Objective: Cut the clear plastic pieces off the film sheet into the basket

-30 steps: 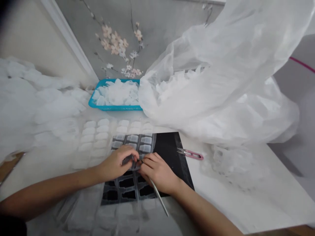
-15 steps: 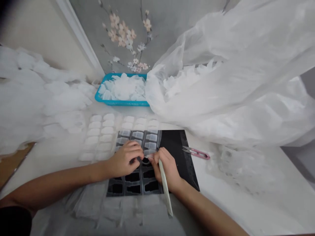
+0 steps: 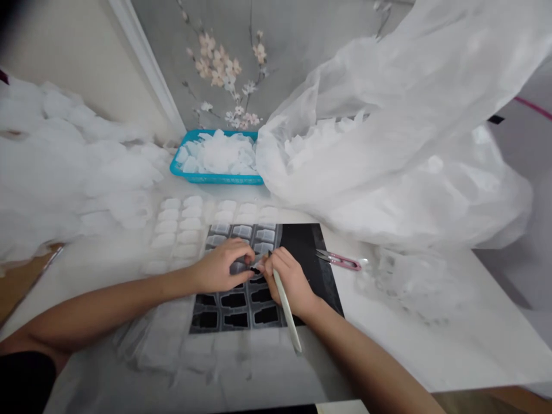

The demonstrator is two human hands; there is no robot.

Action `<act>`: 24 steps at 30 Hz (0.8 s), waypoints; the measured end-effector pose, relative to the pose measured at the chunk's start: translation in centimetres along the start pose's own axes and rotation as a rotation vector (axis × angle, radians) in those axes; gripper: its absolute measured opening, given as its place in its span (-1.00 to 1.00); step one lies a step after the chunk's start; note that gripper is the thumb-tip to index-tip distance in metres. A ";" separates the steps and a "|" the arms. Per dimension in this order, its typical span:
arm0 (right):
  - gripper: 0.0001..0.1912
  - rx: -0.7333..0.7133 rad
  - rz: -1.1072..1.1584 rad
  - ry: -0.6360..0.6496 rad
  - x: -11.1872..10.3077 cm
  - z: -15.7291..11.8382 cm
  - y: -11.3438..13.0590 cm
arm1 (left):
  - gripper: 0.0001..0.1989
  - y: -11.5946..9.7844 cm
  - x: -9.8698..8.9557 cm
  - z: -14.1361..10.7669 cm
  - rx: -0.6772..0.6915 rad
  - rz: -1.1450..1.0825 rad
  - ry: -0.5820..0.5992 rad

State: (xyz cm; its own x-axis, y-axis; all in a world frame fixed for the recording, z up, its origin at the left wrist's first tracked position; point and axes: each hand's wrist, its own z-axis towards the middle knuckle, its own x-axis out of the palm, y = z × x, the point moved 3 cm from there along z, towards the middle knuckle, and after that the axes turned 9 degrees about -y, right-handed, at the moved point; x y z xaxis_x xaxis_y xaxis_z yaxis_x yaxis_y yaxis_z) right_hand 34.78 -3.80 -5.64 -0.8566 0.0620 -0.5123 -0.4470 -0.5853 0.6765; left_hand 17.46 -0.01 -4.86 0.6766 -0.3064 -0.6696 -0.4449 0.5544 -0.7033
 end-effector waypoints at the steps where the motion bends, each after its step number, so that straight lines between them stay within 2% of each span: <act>1: -0.73 -0.008 0.004 0.003 0.0 0.0 -0.1 | -0.92 0.0 0.2 -0.1 0.014 0.014 -0.002; 3: -0.73 -0.013 -0.002 0.014 0.0 0.0 -0.2 | -0.97 0.0 0.4 -0.1 0.045 0.035 -0.014; 5: -0.74 -0.015 -0.012 0.024 -0.1 -0.1 -0.2 | -0.90 0.1 0.4 0.0 0.041 0.019 -0.041; 11: -0.71 -0.050 -0.044 -0.006 -0.3 0.2 0.8 | -0.92 0.8 -0.1 0.1 -0.125 -0.219 -0.079; 17: -0.72 -0.066 -0.122 0.059 0.3 0.3 1.4 | -0.90 1.1 -0.1 0.2 -0.050 -0.225 -0.060; 21: -0.73 -0.124 -0.100 0.140 -0.1 0.4 1.4 | -0.94 1.5 -0.2 0.4 -0.063 -0.256 -0.006; 24: -0.74 -0.177 -0.140 0.153 -0.3 0.5 1.4 | -0.92 1.4 -0.4 0.5 -0.050 -0.265 0.004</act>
State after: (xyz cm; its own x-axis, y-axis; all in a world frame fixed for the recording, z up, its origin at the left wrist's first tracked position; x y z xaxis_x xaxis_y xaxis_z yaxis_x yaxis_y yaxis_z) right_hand 34.28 -4.25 -4.29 -0.7345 0.0373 -0.6776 -0.4947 -0.7129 0.4970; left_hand 16.85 1.30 -5.47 0.7711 -0.4388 -0.4614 -0.2813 0.4154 -0.8651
